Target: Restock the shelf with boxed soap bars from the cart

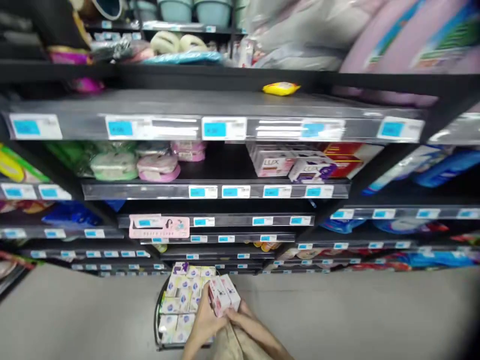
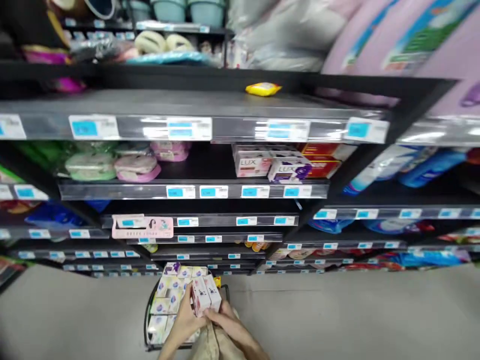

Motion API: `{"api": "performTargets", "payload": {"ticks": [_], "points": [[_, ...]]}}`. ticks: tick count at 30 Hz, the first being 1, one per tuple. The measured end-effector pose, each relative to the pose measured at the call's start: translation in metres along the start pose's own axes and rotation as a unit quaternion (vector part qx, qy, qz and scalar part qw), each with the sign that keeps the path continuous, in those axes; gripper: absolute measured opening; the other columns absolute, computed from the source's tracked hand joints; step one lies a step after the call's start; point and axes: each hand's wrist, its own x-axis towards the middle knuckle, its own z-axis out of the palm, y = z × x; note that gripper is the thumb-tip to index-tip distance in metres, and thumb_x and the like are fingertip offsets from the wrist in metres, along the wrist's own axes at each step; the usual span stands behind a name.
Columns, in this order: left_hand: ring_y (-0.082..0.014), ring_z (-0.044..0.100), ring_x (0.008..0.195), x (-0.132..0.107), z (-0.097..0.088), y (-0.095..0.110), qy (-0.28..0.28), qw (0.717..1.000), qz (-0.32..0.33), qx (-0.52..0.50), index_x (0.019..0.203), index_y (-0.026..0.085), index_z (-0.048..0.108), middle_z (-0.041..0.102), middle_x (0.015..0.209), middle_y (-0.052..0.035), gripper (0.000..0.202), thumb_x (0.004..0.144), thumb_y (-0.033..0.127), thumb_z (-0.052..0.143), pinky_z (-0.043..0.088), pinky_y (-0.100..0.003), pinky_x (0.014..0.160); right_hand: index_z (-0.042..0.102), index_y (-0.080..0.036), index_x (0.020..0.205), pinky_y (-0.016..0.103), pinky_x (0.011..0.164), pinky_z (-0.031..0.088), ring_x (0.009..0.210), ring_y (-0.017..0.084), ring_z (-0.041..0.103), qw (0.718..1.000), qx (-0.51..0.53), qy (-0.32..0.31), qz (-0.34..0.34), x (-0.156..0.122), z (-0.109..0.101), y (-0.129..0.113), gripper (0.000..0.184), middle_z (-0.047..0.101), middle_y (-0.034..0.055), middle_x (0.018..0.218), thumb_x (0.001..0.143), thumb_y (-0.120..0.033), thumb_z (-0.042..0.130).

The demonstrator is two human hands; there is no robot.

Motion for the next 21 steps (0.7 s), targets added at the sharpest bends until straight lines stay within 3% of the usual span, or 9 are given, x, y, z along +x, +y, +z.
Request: {"api": "performTargets", "payload": {"ticks": [3, 5, 7, 10, 14, 17, 19, 21], "points": [[-0.0370, 0.070, 0.130, 0.003, -0.005, 0.029, -0.020, 0.998, 0.033, 0.045, 0.142, 0.041, 0.059, 0.073, 0.133, -0.0071, 0.098, 0.049, 0.026, 0.084, 0.055, -0.051, 0.119, 0.086, -0.034, 0.108, 0.058, 0.114, 0.049, 0.124, 0.044, 0.073, 0.990, 0.030, -0.140, -0.017, -0.003, 0.002, -0.020, 0.056, 0.084, 0.0087, 0.112, 0.053, -0.040, 0.097], [-0.0370, 0.069, 0.132, 0.003, -0.003, 0.037, -0.030, 0.996, 0.036, 0.072, 0.153, 0.042, 0.049, 0.071, 0.136, -0.0092, 0.108, 0.052, 0.028, 0.084, 0.054, -0.053, 0.120, 0.086, -0.030, 0.106, 0.060, 0.112, 0.050, 0.117, 0.045, 0.074, 0.984, 0.051, -0.159, -0.053, -0.002, 0.001, -0.031, 0.056, 0.083, 0.0101, 0.107, 0.052, -0.039, 0.098], [-0.0368, 0.065, 0.138, 0.002, 0.002, 0.037, -0.032, 0.995, 0.039, 0.082, 0.162, 0.040, 0.038, 0.067, 0.144, -0.0124, 0.115, 0.057, 0.037, 0.085, 0.051, -0.052, 0.122, 0.085, -0.024, 0.101, 0.059, 0.106, 0.053, 0.109, 0.043, 0.074, 0.984, 0.064, -0.151, -0.064, -0.001, -0.005, -0.038, 0.054, 0.082, 0.0113, 0.100, 0.051, -0.038, 0.101], [-0.0359, 0.055, 0.151, 0.001, 0.008, 0.028, -0.038, 0.997, 0.028, 0.067, 0.167, 0.035, 0.028, 0.057, 0.157, -0.0159, 0.124, 0.059, 0.050, 0.085, 0.046, -0.048, 0.127, 0.083, -0.019, 0.092, 0.054, 0.095, 0.057, 0.098, 0.038, 0.073, 0.991, 0.099, -0.075, -0.053, 0.001, -0.019, -0.040, 0.050, 0.080, 0.0100, 0.088, 0.051, -0.041, 0.102], [-0.0298, 0.043, 0.160, -0.006, 0.015, 0.008, -0.053, 0.997, -0.017, 0.049, 0.168, 0.045, 0.028, 0.057, 0.158, -0.0078, 0.119, 0.062, 0.059, 0.081, 0.041, -0.043, 0.131, 0.081, -0.016, 0.083, 0.044, 0.073, 0.057, 0.070, 0.029, 0.070, 0.992, 0.118, 0.001, -0.048, 0.005, -0.035, -0.042, 0.046, 0.074, 0.0067, 0.069, 0.066, -0.058, 0.093], [-0.0320, 0.053, 0.153, -0.013, 0.026, -0.001, -0.074, 0.997, -0.029, -0.013, 0.171, 0.047, 0.019, 0.057, 0.158, -0.0072, 0.123, 0.065, 0.065, 0.080, 0.041, -0.044, 0.131, 0.078, -0.016, 0.075, 0.039, 0.067, 0.053, 0.058, 0.024, 0.064, 0.992, 0.095, -0.011, -0.077, 0.009, -0.040, -0.057, 0.048, 0.067, 0.0031, 0.055, 0.071, -0.062, 0.087], [-0.0365, 0.066, 0.139, -0.016, 0.037, -0.001, -0.098, 0.993, -0.034, -0.063, 0.172, 0.046, 0.016, 0.058, 0.157, -0.0101, 0.134, 0.059, 0.069, 0.084, 0.052, -0.048, 0.122, 0.078, -0.015, 0.075, 0.037, 0.066, 0.052, 0.056, 0.023, 0.063, 0.991, 0.086, -0.014, -0.101, 0.012, -0.042, -0.072, 0.047, 0.064, 0.0016, 0.051, 0.073, -0.061, 0.086], [-0.0380, 0.068, 0.135, -0.018, 0.046, 0.004, -0.112, 0.990, -0.030, -0.076, 0.172, 0.044, 0.020, 0.060, 0.155, -0.0118, 0.141, 0.052, 0.072, 0.088, 0.060, -0.048, 0.112, 0.078, -0.014, 0.077, 0.036, 0.066, 0.051, 0.057, 0.023, 0.064, 0.988, 0.080, -0.010, -0.131, 0.015, -0.043, -0.092, 0.049, 0.066, 0.0028, 0.051, 0.077, -0.062, 0.082]]}}
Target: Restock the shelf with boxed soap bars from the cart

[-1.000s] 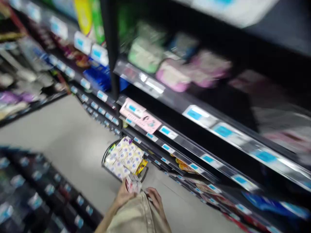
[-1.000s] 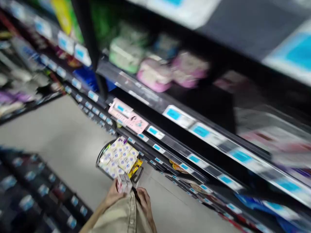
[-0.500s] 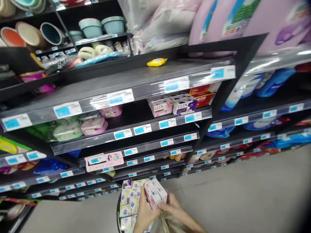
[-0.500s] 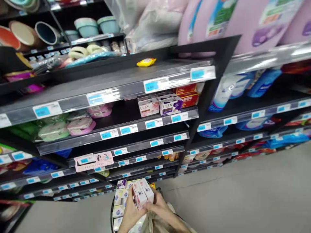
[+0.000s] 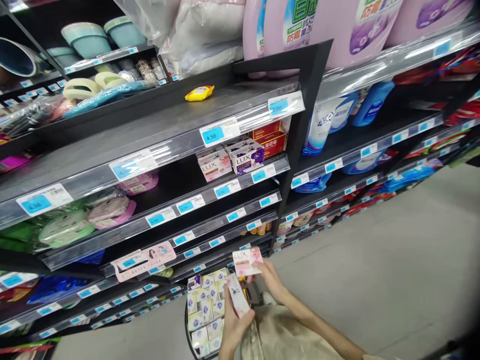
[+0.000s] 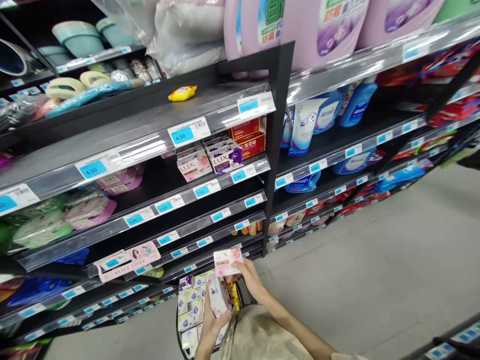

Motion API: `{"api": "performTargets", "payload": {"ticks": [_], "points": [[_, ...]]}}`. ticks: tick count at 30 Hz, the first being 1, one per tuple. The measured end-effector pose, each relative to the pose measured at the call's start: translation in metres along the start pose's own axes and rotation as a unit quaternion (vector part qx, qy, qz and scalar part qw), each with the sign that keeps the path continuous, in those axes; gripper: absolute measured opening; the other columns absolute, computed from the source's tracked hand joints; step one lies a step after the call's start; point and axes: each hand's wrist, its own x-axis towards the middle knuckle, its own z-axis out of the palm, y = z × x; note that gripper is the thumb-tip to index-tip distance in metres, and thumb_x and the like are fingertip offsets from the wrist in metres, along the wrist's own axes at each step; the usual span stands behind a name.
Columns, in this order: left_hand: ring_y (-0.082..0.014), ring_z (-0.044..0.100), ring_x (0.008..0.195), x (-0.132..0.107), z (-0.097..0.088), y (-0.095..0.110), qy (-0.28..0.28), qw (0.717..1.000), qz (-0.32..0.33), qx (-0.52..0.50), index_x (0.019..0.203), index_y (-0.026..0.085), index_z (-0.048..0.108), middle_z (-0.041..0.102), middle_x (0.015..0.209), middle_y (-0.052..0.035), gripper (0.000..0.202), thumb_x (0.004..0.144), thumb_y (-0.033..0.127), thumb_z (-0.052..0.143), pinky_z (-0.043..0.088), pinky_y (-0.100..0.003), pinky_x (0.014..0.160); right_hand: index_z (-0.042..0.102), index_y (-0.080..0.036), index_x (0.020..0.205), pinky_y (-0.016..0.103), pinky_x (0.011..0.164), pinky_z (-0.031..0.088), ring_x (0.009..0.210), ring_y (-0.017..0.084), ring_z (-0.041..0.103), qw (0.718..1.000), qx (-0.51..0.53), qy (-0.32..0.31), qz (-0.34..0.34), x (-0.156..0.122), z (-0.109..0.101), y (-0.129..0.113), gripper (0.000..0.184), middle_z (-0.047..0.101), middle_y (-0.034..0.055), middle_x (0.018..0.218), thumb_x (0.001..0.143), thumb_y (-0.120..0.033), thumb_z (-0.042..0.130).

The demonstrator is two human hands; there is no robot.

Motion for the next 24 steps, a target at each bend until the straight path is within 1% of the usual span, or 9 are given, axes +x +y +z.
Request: {"api": "performTargets", "payload": {"ticks": [1, 3, 6, 9, 12, 14, 17, 21, 24], "points": [[-0.0376, 0.066, 0.138, 0.000, 0.005, 0.003, -0.004, 1.000, 0.004, 0.008, 0.171, 0.042, 0.023, 0.061, 0.154, -0.0122, 0.142, 0.050, 0.074, 0.089, 0.061, -0.047, 0.111, 0.078, -0.013, 0.078, 0.036, 0.065, 0.051, 0.057, 0.024, 0.064, 1.000, -0.002, 0.006, -0.018, 0.005, 0.001, -0.010, 0.050, 0.067, 0.0039, 0.052, 0.079, -0.063, 0.080], [-0.0368, 0.061, 0.144, -0.001, 0.013, 0.012, -0.017, 0.999, 0.009, 0.027, 0.170, 0.038, 0.029, 0.061, 0.154, -0.0136, 0.143, 0.047, 0.077, 0.090, 0.058, -0.045, 0.114, 0.078, -0.012, 0.079, 0.035, 0.062, 0.050, 0.056, 0.023, 0.065, 0.998, 0.004, 0.030, -0.057, 0.016, 0.003, -0.034, 0.051, 0.070, 0.0055, 0.054, 0.082, -0.064, 0.076], [-0.0401, 0.056, 0.149, -0.003, 0.022, 0.025, -0.045, 0.999, 0.026, 0.016, 0.171, 0.028, 0.027, 0.056, 0.158, -0.0192, 0.146, 0.051, 0.078, 0.092, 0.046, -0.050, 0.125, 0.076, -0.014, 0.078, 0.034, 0.059, 0.051, 0.052, 0.021, 0.064, 0.991, 0.023, 0.063, -0.113, 0.032, 0.010, -0.075, 0.048, 0.070, 0.0046, 0.055, 0.083, -0.062, 0.073], [-0.0458, 0.045, 0.155, -0.005, 0.031, 0.032, -0.063, 0.997, 0.040, 0.010, 0.171, 0.022, 0.028, 0.049, 0.164, -0.0227, 0.148, 0.051, 0.070, 0.099, 0.034, -0.057, 0.132, 0.076, -0.015, 0.081, 0.032, 0.057, 0.051, 0.051, 0.019, 0.063, 0.986, 0.031, 0.059, -0.155, 0.046, 0.020, -0.110, 0.044, 0.070, 0.0030, 0.055, 0.083, -0.059, 0.070], [-0.0478, 0.041, 0.158, -0.006, 0.040, 0.031, -0.071, 0.997, 0.027, 0.031, 0.171, 0.025, 0.031, 0.048, 0.165, -0.0211, 0.149, 0.047, 0.060, 0.105, 0.030, -0.058, 0.134, 0.076, -0.016, 0.087, 0.031, 0.055, 0.050, 0.050, 0.018, 0.062, 0.984, 0.034, 0.040, -0.173, 0.053, 0.028, -0.132, 0.043, 0.069, 0.0013, 0.054, 0.085, -0.058, 0.069], [-0.0477, 0.040, 0.158, -0.006, 0.046, 0.026, -0.069, 0.996, 0.016, 0.058, 0.171, 0.027, 0.031, 0.048, 0.165, -0.0192, 0.149, 0.046, 0.055, 0.106, 0.031, -0.057, 0.134, 0.076, -0.017, 0.089, 0.030, 0.053, 0.049, 0.050, 0.018, 0.062, 0.983, 0.034, 0.031, -0.176, 0.055, 0.031, -0.137, 0.042, 0.069, 0.0006, 0.054, 0.086, -0.058, 0.068], [-0.0472, 0.040, 0.159, -0.008, 0.054, 0.016, -0.063, 0.993, 0.016, 0.097, 0.171, 0.029, 0.031, 0.049, 0.165, -0.0177, 0.146, 0.048, 0.052, 0.105, 0.032, -0.057, 0.134, 0.075, -0.017, 0.086, 0.029, 0.054, 0.049, 0.050, 0.017, 0.062, 0.984, 0.030, 0.027, -0.176, 0.054, 0.032, -0.138, 0.042, 0.069, 0.0001, 0.054, 0.086, -0.059, 0.068], [-0.0465, 0.040, 0.159, -0.017, 0.062, 0.005, -0.050, 0.993, 0.019, 0.102, 0.171, 0.027, 0.030, 0.046, 0.167, -0.0184, 0.142, 0.052, 0.053, 0.102, 0.030, -0.057, 0.135, 0.075, -0.017, 0.087, 0.030, 0.056, 0.051, 0.051, 0.017, 0.063, 0.985, 0.024, 0.019, -0.170, 0.052, 0.029, -0.132, 0.041, 0.071, 0.0006, 0.057, 0.087, -0.058, 0.069], [-0.0460, 0.042, 0.157, -0.026, 0.066, 0.004, -0.038, 0.995, 0.007, 0.095, 0.169, 0.029, 0.032, 0.050, 0.163, -0.0173, 0.137, 0.053, 0.054, 0.101, 0.032, -0.058, 0.134, 0.075, -0.017, 0.088, 0.030, 0.056, 0.052, 0.052, 0.017, 0.064, 0.985, 0.024, 0.021, -0.169, 0.049, 0.024, -0.126, 0.039, 0.072, 0.0011, 0.059, 0.087, -0.055, 0.069]]}}
